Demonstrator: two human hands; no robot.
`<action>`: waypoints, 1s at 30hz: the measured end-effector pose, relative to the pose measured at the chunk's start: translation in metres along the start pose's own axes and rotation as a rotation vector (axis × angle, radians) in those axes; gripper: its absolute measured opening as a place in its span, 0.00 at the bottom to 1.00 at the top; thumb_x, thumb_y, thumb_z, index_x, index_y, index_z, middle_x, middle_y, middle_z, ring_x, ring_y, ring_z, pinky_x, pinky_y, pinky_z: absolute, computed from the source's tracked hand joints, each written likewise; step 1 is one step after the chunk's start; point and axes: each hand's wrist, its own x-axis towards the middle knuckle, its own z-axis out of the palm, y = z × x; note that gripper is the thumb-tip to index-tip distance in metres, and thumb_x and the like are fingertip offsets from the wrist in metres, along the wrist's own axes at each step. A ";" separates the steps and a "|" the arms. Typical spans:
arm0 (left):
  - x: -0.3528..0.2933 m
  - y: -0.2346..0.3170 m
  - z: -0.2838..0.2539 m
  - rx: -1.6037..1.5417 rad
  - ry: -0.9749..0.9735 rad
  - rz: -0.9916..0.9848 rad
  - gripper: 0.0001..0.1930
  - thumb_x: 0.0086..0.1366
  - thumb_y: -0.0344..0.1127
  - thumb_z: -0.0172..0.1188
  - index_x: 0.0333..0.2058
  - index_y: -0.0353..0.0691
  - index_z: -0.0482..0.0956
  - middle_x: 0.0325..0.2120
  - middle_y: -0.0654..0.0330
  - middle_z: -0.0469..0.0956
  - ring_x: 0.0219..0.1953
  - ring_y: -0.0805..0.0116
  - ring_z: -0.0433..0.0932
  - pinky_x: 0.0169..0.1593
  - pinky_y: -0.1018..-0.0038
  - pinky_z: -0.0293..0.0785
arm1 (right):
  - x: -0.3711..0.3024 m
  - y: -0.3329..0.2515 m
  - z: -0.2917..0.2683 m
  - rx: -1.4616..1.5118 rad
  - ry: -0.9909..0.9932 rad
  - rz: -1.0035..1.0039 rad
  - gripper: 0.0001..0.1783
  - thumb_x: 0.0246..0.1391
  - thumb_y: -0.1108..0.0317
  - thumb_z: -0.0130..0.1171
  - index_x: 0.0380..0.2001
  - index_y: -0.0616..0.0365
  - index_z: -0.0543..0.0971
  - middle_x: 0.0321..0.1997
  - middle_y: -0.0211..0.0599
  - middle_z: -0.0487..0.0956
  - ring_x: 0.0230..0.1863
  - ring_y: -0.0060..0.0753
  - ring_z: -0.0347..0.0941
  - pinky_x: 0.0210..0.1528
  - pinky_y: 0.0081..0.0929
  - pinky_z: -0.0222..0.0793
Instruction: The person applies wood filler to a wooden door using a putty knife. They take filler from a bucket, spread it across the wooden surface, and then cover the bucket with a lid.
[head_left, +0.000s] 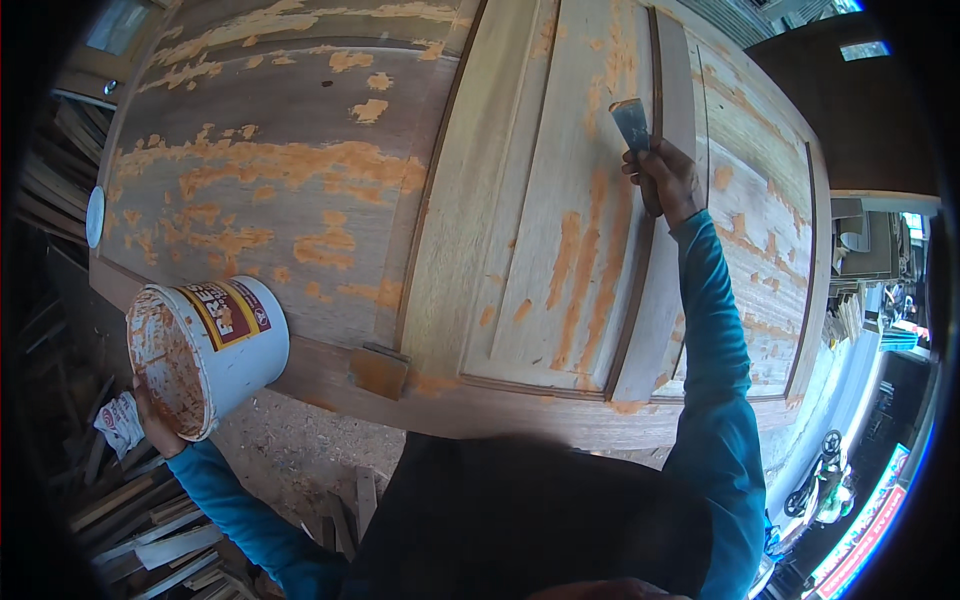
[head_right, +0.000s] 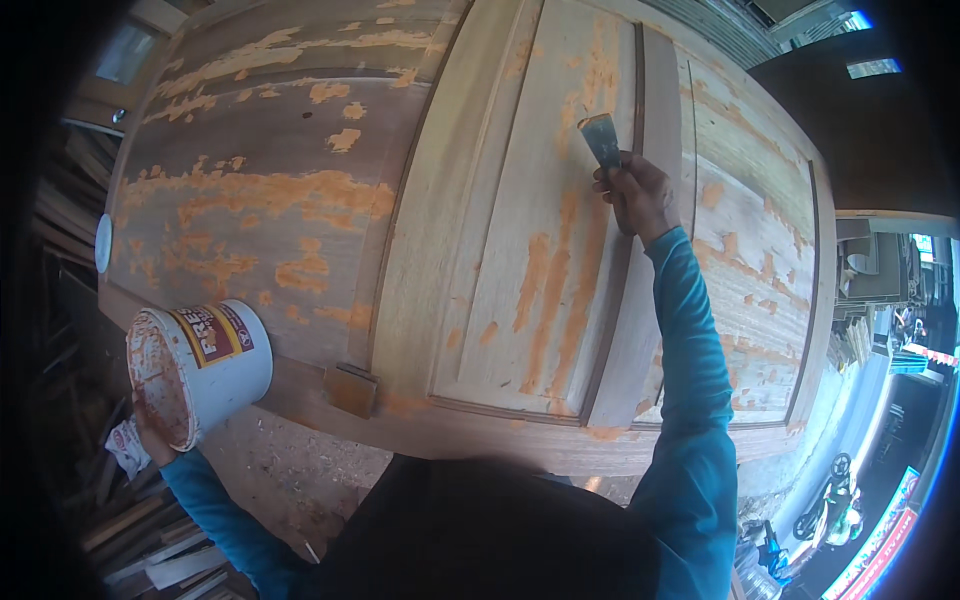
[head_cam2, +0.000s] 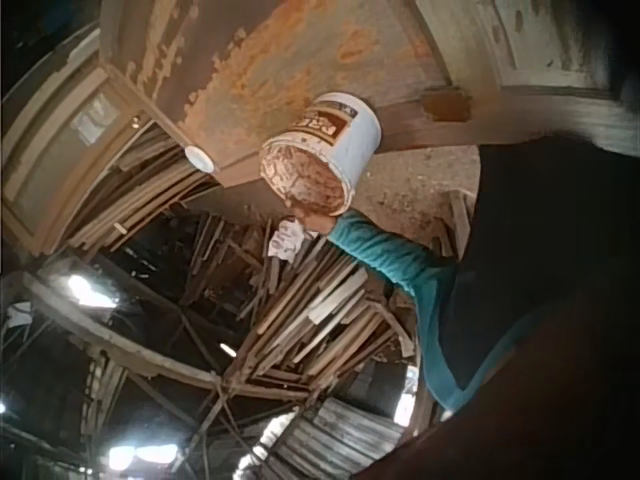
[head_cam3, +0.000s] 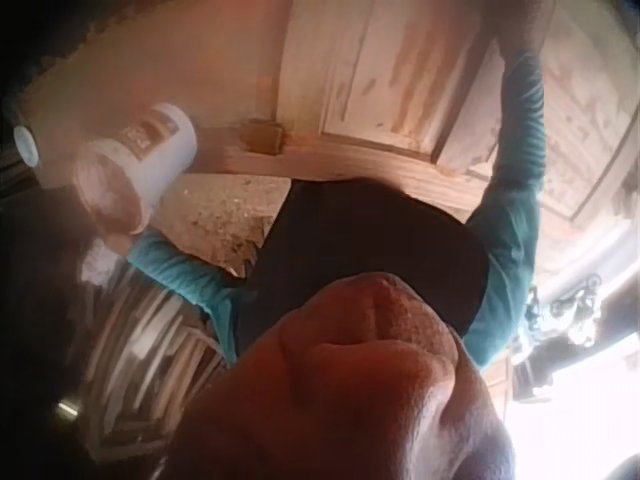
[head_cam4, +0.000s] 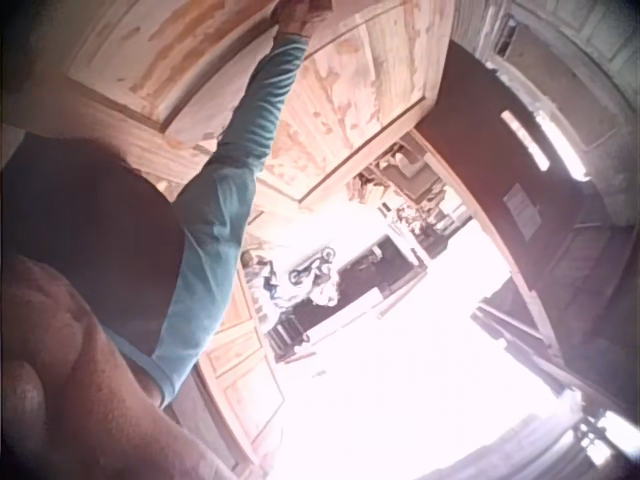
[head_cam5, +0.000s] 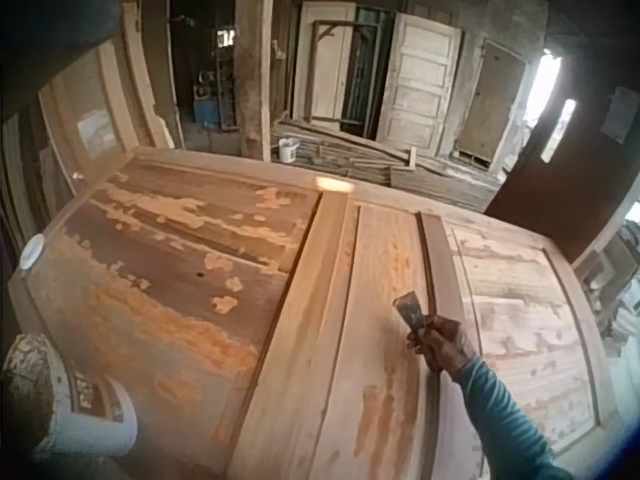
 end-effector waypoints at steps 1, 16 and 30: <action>0.004 0.000 -0.002 0.021 0.003 0.011 0.29 0.79 0.49 0.48 0.68 0.33 0.66 0.62 0.49 0.74 0.62 0.55 0.77 0.65 0.60 0.73 | 0.013 0.007 -0.005 -0.010 0.011 -0.011 0.17 0.67 0.71 0.52 0.54 0.69 0.77 0.42 0.42 0.85 0.40 0.31 0.83 0.42 0.28 0.79; -0.023 0.016 0.037 0.111 0.046 -0.072 0.33 0.78 0.55 0.49 0.69 0.33 0.65 0.62 0.50 0.74 0.59 0.56 0.79 0.62 0.60 0.76 | 0.070 -0.044 -0.038 -0.448 0.078 -0.279 0.18 0.68 0.68 0.52 0.54 0.67 0.79 0.38 0.36 0.85 0.37 0.25 0.81 0.43 0.26 0.78; -0.015 0.012 0.004 0.158 0.177 -0.013 0.33 0.79 0.54 0.48 0.71 0.35 0.63 0.65 0.50 0.72 0.61 0.56 0.77 0.64 0.60 0.75 | 0.069 -0.012 -0.016 -0.692 0.051 -0.316 0.19 0.66 0.71 0.55 0.58 0.65 0.79 0.37 0.35 0.84 0.35 0.25 0.79 0.44 0.27 0.79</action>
